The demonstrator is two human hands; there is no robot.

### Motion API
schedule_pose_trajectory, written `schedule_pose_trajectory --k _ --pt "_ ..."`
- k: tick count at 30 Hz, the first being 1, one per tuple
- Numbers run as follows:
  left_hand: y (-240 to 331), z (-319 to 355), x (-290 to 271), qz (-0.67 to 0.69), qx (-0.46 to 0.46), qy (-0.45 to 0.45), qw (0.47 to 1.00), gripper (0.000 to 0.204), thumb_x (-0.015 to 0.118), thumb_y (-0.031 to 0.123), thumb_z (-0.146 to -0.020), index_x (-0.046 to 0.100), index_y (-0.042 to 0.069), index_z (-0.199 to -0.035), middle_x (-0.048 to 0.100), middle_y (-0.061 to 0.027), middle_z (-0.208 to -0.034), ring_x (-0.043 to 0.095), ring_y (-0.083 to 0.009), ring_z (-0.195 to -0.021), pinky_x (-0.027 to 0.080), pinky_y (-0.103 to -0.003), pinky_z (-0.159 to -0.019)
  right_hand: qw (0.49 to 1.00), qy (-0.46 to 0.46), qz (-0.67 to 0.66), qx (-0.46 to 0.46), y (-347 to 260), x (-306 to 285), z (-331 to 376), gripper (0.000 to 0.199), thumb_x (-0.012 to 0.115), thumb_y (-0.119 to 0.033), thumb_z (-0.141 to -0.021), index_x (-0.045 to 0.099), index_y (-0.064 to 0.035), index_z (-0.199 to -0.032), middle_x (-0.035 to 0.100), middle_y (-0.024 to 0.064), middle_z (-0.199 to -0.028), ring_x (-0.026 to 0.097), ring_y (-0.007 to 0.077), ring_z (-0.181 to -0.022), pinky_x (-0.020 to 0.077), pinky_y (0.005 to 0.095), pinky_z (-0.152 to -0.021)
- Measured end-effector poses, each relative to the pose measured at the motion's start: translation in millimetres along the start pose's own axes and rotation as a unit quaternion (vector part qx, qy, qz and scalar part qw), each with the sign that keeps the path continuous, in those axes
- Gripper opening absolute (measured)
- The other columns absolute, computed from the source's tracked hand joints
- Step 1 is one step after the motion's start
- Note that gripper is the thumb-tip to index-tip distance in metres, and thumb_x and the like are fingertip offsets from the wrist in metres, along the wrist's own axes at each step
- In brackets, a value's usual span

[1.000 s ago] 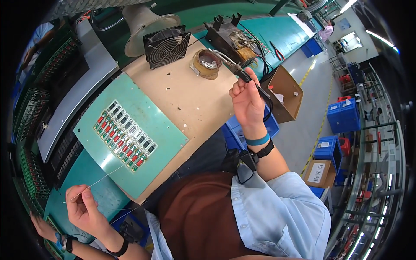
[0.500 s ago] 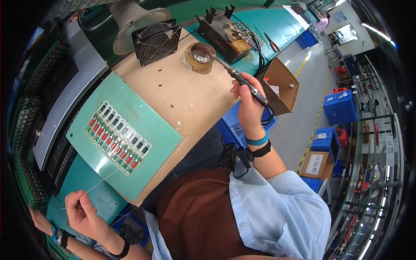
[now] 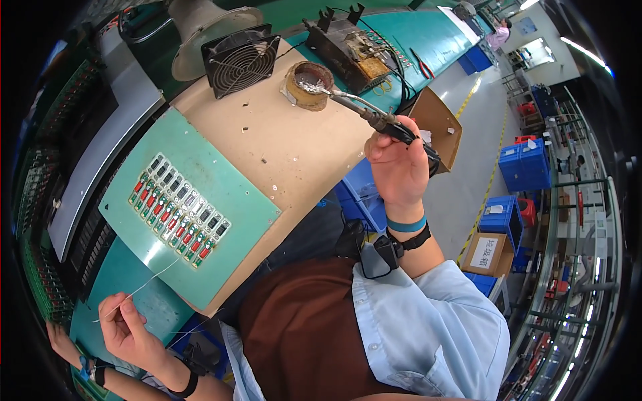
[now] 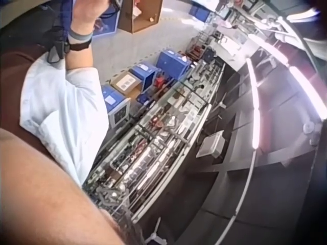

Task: The person solders components onto a circuit board using a soldering iron and wire before placing a board into a fixture. They press components into the board by hand, close and open a cover on the fixture, and then remove the board to stack it in a rack.

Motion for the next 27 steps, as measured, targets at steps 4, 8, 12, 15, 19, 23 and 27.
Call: schedule_pose_trajectory --k 4,8,12,15,19,23,27 --pt "0.6 -5.7 -3.4 -0.013 0.001 0.014 1.000 0.010 0.063 0.000 -0.101 0.069 -0.004 -0.109 0.065 -0.0101 -0.107 0.049 -0.0070 -0.067 0.038 -0.019 -0.056 1.000 -0.006 0.018 -0.011 -1.7 1.7 -0.3 0.053 0.055 -0.045 -0.107 0.056 -0.0074 -0.144 0.068 0.0090 -0.112 0.062 0.0211 -0.091 0.0451 0.0363 -0.081" --pt "7.9 -11.8 -16.6 -0.033 0.012 0.038 0.999 0.009 0.065 0.000 -0.101 0.069 -0.004 -0.108 0.066 -0.0089 -0.107 0.049 -0.0059 -0.067 0.038 -0.019 -0.057 0.999 0.007 0.043 0.004 -1.9 24.7 -2.3 0.052 0.060 -0.041 -0.105 0.055 -0.0053 -0.142 0.068 0.0107 -0.112 0.063 0.0222 -0.093 0.0471 0.0377 -0.080" --pt "27.2 -46.0 -8.2 -0.044 0.038 0.059 0.997 0.012 0.070 0.004 -0.101 0.072 -0.003 -0.111 0.072 -0.0050 -0.106 0.054 -0.0029 -0.071 0.038 -0.017 -0.058 0.984 -0.025 0.175 0.003 0.5 64.4 -9.5 0.050 0.070 -0.034 -0.100 0.058 0.0008 -0.134 0.069 0.0144 -0.112 0.067 0.0245 -0.094 0.0525 0.0379 -0.077" --pt "40.5 -70.6 4.4 -0.066 0.056 0.077 0.993 0.014 0.072 0.005 -0.100 0.074 -0.002 -0.112 0.073 -0.0031 -0.104 0.055 -0.0017 -0.072 0.038 -0.016 -0.058 0.970 -0.089 0.227 0.015 5.8 95.9 -21.4 0.050 0.075 -0.030 -0.097 0.060 0.0035 -0.131 0.069 0.0158 -0.112 0.070 0.0256 -0.094 0.0557 0.0375 -0.076" --pt "42.5 -93.5 14.9 -0.063 0.079 0.065 0.993 0.012 0.073 0.004 -0.099 0.075 -0.002 -0.109 0.074 -0.0016 -0.102 0.053 -0.0005 -0.072 0.038 -0.016 -0.060 0.939 -0.154 0.303 0.045 25.5 140.8 -33.1 0.048 0.079 -0.028 -0.095 0.064 0.0061 -0.125 0.071 0.0174 -0.110 0.073 0.0257 -0.093 0.0579 0.0357 -0.079" --pt "36.8 -109.6 25.5 -0.057 0.096 0.032 0.993 0.011 0.074 0.001 -0.098 0.075 -0.002 -0.108 0.074 -0.0008 -0.101 0.052 0.0002 -0.072 0.038 -0.015 -0.061 0.891 -0.253 0.376 0.025 43.3 162.6 -43.7 0.048 0.081 -0.026 -0.094 0.066 0.0069 -0.125 0.073 0.0185 -0.106 0.073 0.0255 -0.092 0.0575 0.0339 -0.083" --pt "34.7 -122.2 29.8 -0.078 0.077 -0.004 0.994 0.011 0.073 0.000 -0.097 0.075 -0.003 -0.108 0.073 -0.0013 -0.102 0.053 -0.0003 -0.074 0.039 -0.014 -0.063 0.864 -0.259 0.431 0.027 53.6 174.1 -41.9 0.047 0.081 -0.028 -0.094 0.068 0.0069 -0.123 0.075 0.0200 -0.102 0.073 0.0261 -0.090 0.0565 0.0329 -0.082"
Point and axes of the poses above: each hand's wrist, its own z-axis away from the middle knuckle, its own x-axis out of the palm, y = z × x, the point moved 1 cm from there along -z, towards the middle knuckle
